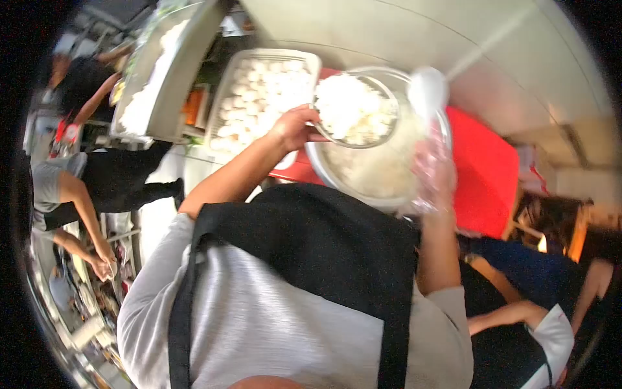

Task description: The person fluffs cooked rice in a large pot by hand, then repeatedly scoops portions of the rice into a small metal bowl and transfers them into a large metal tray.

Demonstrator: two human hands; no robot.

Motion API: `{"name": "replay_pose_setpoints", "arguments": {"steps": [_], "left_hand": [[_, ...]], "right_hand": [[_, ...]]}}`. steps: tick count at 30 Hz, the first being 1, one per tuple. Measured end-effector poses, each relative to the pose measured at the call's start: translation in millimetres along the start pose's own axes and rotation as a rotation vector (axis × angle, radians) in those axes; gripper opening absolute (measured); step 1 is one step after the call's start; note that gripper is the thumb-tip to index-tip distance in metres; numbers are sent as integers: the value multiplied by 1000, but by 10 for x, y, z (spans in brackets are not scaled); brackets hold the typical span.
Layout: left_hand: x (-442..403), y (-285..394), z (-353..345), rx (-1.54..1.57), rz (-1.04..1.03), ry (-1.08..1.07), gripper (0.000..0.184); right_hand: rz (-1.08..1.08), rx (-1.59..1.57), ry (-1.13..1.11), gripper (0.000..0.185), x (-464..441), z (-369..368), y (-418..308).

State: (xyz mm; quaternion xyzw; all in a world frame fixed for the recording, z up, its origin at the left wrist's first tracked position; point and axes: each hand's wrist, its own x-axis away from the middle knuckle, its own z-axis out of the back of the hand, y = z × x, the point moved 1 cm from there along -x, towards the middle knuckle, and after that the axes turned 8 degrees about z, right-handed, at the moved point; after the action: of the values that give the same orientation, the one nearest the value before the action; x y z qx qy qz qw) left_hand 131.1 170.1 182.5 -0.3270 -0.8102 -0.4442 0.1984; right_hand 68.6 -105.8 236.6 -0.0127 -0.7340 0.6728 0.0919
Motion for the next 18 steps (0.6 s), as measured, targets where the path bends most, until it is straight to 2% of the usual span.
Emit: {"name": "replay_pose_setpoints", "arguments": {"steps": [3,5,7,9,12,15,18], "left_hand": [[392,565,204,98,-98,-44,30],[779,1104,447,50,-166,-17,29],[1110,1688,922,38,-320,-41,29],[1570,2281,1266,77,-412,43,28],[2017,3216,2178,-228,-732,356,23],[2255,3796,2700,-479,-987,678,11],[1987,4256,3600,-1554,-1536,1346,10]], "right_hand": [[-27,-206,44,55,11,-320,-77],[-55,-288,14,56,63,-654,-94],[-79,-320,3,56,137,-1009,-102],[-91,-315,-10,56,167,-1351,-44],[-118,-239,-21,54,156,-1914,67],[-65,-141,27,53,243,-2512,-47],[-25,-38,77,52,288,-2873,-57]]}}
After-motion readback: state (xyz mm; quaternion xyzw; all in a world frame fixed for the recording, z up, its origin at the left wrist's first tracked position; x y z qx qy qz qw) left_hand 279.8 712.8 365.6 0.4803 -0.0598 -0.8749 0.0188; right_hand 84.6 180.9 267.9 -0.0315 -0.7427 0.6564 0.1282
